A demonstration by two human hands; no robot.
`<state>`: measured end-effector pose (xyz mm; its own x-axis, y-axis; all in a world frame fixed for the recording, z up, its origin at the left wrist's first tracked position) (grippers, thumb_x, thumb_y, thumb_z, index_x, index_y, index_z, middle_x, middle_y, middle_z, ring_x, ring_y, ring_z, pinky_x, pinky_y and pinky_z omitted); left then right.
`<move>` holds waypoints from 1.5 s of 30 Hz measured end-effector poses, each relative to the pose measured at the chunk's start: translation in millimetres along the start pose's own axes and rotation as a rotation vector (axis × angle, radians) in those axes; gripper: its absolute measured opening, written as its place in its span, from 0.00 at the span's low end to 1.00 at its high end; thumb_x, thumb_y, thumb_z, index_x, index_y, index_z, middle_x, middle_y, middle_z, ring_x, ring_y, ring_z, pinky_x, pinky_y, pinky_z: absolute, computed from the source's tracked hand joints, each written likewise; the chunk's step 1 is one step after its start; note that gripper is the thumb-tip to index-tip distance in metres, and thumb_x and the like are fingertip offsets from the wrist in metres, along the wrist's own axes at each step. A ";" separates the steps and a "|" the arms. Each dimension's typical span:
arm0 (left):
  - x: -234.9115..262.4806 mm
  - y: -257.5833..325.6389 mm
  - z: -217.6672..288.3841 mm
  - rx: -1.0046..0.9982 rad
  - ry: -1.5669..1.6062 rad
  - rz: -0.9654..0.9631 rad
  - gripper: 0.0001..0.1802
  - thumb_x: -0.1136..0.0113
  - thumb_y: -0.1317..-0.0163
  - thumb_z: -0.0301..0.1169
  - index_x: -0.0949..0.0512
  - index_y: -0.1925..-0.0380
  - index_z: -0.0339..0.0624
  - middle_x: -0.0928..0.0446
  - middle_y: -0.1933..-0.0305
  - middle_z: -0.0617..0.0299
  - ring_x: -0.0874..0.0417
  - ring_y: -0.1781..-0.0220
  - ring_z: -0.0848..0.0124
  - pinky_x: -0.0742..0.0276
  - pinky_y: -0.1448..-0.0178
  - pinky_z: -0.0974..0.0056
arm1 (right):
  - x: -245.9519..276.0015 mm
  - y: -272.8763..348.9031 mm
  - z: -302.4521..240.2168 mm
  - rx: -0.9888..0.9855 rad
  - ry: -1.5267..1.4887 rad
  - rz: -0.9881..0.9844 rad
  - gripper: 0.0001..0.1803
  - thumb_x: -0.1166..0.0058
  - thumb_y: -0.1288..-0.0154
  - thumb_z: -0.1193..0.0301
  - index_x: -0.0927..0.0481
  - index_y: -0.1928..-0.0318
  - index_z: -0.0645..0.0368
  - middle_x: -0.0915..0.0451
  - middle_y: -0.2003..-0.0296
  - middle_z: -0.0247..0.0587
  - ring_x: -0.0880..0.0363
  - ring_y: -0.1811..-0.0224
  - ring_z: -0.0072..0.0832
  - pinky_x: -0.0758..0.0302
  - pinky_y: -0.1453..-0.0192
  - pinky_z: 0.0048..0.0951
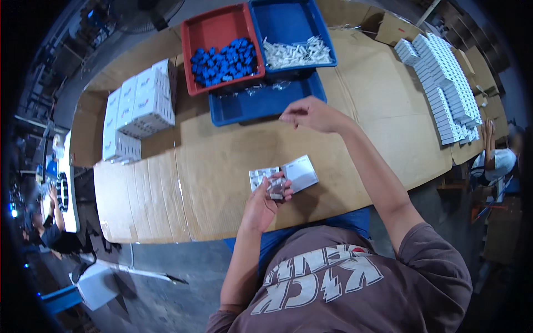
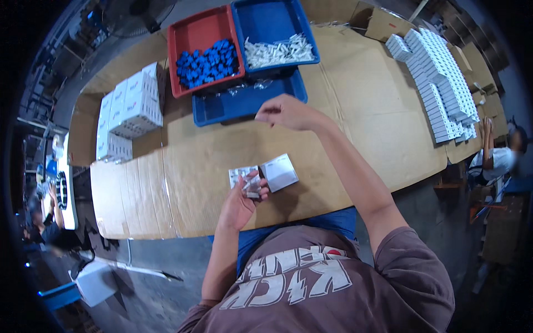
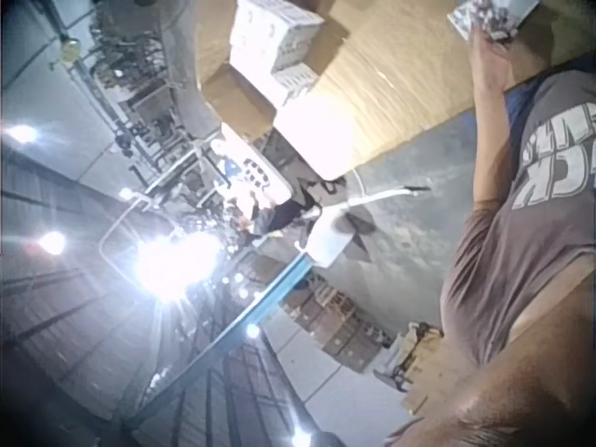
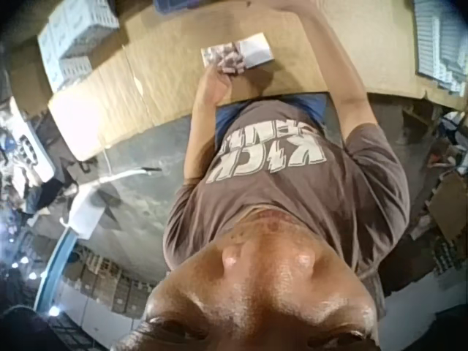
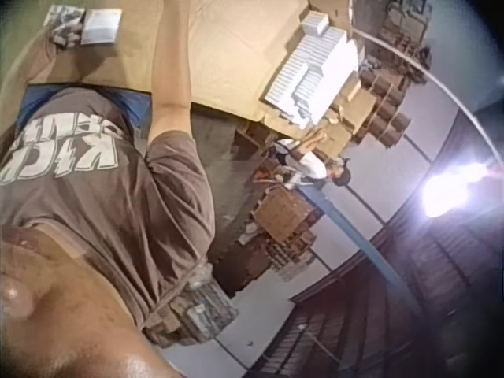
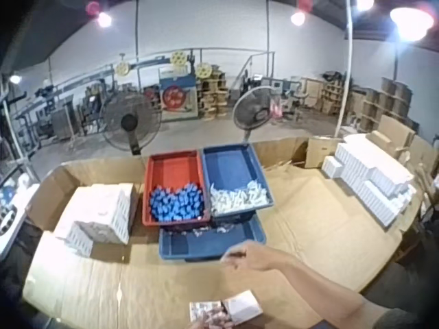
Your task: The recorder is assembling small electronic or plastic components into white rectangular boxes at a factory workstation.
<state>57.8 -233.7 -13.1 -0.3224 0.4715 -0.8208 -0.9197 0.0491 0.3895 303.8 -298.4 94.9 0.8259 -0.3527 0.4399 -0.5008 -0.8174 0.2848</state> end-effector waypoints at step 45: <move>-26.4 -5.9 -13.7 0.104 -0.092 -0.046 0.29 0.59 0.15 0.47 0.27 0.31 0.35 0.16 0.40 0.51 0.12 0.45 0.60 0.15 0.41 0.52 | 161.0 106.0 -60.7 0.609 -0.834 0.858 0.10 0.31 0.29 0.74 0.15 0.52 0.64 0.12 0.61 0.37 0.28 0.70 0.11 0.36 0.68 0.17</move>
<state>68.6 -258.5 0.5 -0.2547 0.5449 -0.7989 -0.9032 0.1612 0.3979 367.9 -414.1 247.6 0.3308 -0.8445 -0.4212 -0.9220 -0.1941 -0.3350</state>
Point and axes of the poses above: each hand's wrist, its own y-axis away from the middle knuckle, its own x-axis out of the back of the hand, z = x × y, the point moved 8 cm from there along -y, towards the middle knuckle
